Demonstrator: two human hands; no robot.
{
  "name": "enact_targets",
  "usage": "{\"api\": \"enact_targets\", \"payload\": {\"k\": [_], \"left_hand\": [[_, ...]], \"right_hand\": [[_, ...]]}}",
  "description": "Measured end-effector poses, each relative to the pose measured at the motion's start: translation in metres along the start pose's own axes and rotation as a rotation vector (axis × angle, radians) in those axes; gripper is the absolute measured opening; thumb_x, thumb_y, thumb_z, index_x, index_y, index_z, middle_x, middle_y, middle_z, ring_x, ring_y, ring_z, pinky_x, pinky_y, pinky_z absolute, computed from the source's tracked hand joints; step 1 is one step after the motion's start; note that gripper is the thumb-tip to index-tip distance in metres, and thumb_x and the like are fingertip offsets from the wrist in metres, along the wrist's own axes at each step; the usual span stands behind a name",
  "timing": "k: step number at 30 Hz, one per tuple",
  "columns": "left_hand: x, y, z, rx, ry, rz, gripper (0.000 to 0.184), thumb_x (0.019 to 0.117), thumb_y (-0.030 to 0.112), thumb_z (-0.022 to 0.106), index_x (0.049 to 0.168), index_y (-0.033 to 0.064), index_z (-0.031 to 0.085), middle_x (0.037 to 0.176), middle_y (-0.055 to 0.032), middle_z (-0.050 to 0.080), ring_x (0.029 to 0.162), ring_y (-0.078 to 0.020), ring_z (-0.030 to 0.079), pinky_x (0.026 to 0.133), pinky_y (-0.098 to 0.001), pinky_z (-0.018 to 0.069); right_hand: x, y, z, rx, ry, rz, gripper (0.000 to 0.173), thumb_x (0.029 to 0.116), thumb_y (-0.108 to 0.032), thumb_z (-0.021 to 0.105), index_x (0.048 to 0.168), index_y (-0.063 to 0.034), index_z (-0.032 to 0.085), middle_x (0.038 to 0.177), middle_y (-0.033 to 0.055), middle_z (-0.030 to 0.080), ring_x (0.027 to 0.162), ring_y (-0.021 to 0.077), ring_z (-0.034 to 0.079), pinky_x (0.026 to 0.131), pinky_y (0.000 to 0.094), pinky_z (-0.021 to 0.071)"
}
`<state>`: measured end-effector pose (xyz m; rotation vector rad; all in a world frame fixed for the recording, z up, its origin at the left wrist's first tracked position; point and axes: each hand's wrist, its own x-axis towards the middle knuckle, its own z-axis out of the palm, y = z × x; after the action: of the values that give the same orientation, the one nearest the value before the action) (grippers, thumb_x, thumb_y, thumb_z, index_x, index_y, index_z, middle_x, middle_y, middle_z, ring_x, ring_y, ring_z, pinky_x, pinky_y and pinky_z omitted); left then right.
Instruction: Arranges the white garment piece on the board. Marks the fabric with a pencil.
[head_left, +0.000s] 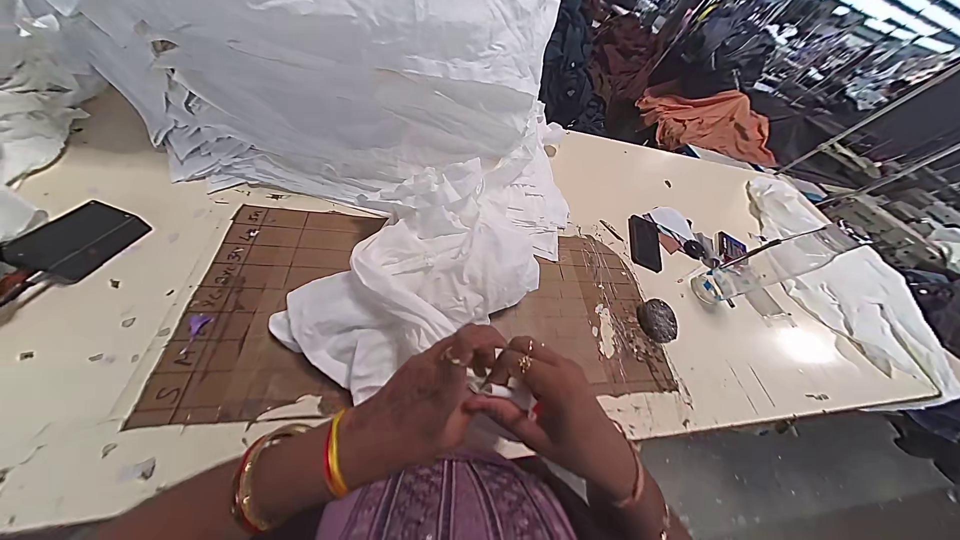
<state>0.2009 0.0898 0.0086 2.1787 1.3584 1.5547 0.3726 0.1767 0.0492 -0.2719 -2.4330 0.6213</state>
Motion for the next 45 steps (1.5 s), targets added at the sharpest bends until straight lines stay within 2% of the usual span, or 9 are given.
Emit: {"api": "enact_targets", "payload": {"k": [3,6,8,11,16,18,22,26,45], "left_hand": [[0.003,0.009,-0.001,0.019,-0.012,-0.071,0.027,0.0985,0.017,0.060,0.118,-0.0007,0.054,0.090,-0.0108,0.064,0.082,-0.0094,0.063,0.078,-0.0138,0.0508],[0.002,0.010,-0.004,0.076,0.075,-0.072,0.014,0.0973,0.018,0.061,0.098,0.0050,0.065,0.087,-0.0072,0.066,0.084,-0.0061,0.062,0.080,-0.0109,0.0479],[0.001,0.011,-0.006,0.114,0.115,-0.038,0.014,0.0984,0.020,0.061,0.094,0.0069,0.066,0.087,-0.0062,0.066,0.084,-0.0049,0.062,0.080,-0.0097,0.0468],[0.000,0.012,-0.007,0.165,0.142,0.007,0.019,0.1014,0.022,0.060,0.094,0.0063,0.068,0.086,-0.0068,0.066,0.082,-0.0055,0.062,0.078,-0.0095,0.0473],[0.001,0.014,-0.007,0.182,0.179,0.061,0.022,0.1036,0.022,0.059,0.097,0.0044,0.069,0.084,-0.0083,0.065,0.079,-0.0055,0.060,0.076,-0.0090,0.0456],[0.000,0.014,-0.008,0.177,0.177,0.082,0.018,0.1029,0.018,0.059,0.098,0.0045,0.069,0.086,-0.0087,0.066,0.081,-0.0053,0.062,0.077,-0.0086,0.0461],[-0.001,0.017,-0.008,0.177,0.184,0.095,0.014,0.1012,0.014,0.062,0.099,0.0037,0.070,0.087,-0.0094,0.068,0.083,-0.0043,0.064,0.078,-0.0076,0.0468],[-0.004,0.019,-0.008,0.152,0.178,0.089,0.013,0.0997,0.011,0.062,0.099,0.0030,0.072,0.088,-0.0099,0.070,0.086,-0.0043,0.065,0.081,-0.0078,0.0471],[-0.006,0.023,-0.007,0.199,0.192,0.095,0.013,0.0997,0.009,0.062,0.099,0.0024,0.073,0.086,-0.0106,0.070,0.084,-0.0053,0.065,0.079,-0.0082,0.0470]], "right_hand": [[-0.006,-0.003,-0.002,-0.069,0.160,-0.022,0.039,0.1107,-0.033,0.039,0.102,-0.0037,0.063,0.089,0.0092,0.066,0.079,0.0109,0.064,0.071,0.0200,0.0531],[-0.010,-0.002,-0.017,0.075,0.389,0.078,0.042,0.1106,-0.051,0.025,0.137,-0.0314,0.052,0.126,-0.0187,0.058,0.109,-0.0092,0.055,0.090,0.0116,0.0448],[-0.010,-0.003,-0.026,0.448,0.411,0.148,0.049,0.1045,-0.063,0.025,0.124,-0.0370,0.061,0.110,-0.0257,0.065,0.100,-0.0109,0.059,0.085,0.0113,0.0461],[-0.013,-0.006,-0.026,0.938,0.338,0.212,0.067,0.1015,-0.068,0.026,0.099,-0.0192,0.072,0.079,-0.0116,0.070,0.068,-0.0044,0.064,0.061,0.0128,0.0506],[-0.015,-0.015,-0.009,0.575,0.386,0.082,0.017,0.1046,-0.024,0.059,0.117,-0.0190,0.070,0.108,-0.0135,0.072,0.092,-0.0048,0.068,0.079,0.0137,0.0580],[-0.016,-0.014,0.000,0.492,0.387,0.002,0.018,0.1010,-0.015,0.063,0.118,-0.0140,0.068,0.111,-0.0097,0.069,0.103,-0.0030,0.066,0.091,0.0169,0.0569],[-0.018,-0.012,0.008,0.355,0.413,-0.099,0.008,0.1017,-0.015,0.060,0.105,-0.0089,0.064,0.097,-0.0025,0.062,0.097,-0.0013,0.064,0.090,0.0168,0.0564],[-0.019,-0.011,0.009,0.228,0.398,-0.136,0.009,0.1037,-0.017,0.057,0.103,-0.0087,0.060,0.096,0.0002,0.062,0.093,0.0009,0.063,0.083,0.0133,0.0539],[-0.017,-0.012,0.010,0.144,0.361,-0.157,0.005,0.1008,-0.013,0.057,0.099,-0.0081,0.056,0.090,0.0029,0.058,0.089,0.0038,0.061,0.083,0.0129,0.0503]]}}
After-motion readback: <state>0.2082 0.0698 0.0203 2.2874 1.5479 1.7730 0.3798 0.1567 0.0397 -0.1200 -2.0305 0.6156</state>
